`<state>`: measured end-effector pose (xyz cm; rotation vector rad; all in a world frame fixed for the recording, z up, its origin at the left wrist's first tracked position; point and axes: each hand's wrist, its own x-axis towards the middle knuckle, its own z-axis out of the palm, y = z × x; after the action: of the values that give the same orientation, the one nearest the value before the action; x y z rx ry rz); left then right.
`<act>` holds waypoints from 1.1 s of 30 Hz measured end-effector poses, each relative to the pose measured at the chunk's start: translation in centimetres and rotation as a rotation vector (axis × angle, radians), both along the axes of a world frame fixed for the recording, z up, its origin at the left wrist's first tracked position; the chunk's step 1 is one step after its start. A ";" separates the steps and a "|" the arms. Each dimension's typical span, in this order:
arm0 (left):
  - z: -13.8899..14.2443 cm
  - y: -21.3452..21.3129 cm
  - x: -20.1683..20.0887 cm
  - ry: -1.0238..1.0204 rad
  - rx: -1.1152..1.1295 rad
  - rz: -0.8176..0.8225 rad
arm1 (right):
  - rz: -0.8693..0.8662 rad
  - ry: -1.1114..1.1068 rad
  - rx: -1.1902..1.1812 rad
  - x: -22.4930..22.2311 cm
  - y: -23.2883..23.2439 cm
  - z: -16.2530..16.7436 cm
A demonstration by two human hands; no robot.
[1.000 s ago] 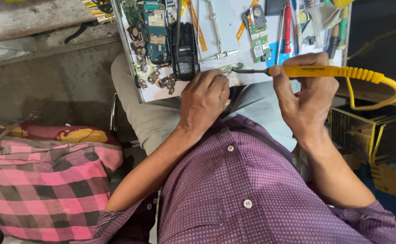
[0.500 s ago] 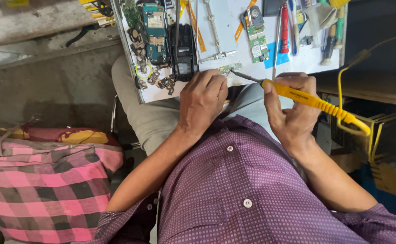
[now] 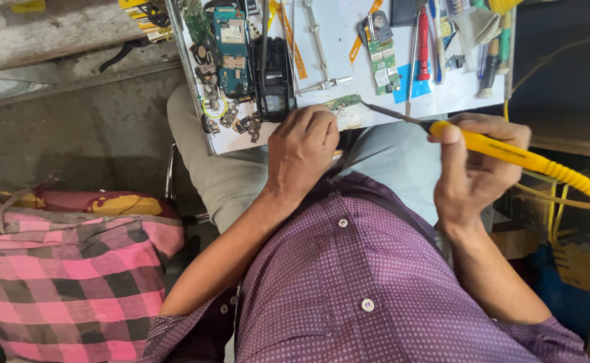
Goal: The person sits at a cluttered repair workbench and solders a small circuit board. They pick up a solder wire spool, hold the board steady with one hand, and use a soldering iron with the other to work on the board, occasionally repositioning it and reaching for items on the bench.
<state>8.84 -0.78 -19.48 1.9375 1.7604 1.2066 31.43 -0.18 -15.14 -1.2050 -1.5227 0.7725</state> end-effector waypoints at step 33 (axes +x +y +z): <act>0.3 -0.3 0.3 0.163 0.002 -0.023 | 0.096 -0.012 -0.021 0.7 -0.7 -2.2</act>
<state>9.15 -1.04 -19.18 2.1051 1.8085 1.0690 32.10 -0.91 -17.30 -1.1607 -1.5954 0.8469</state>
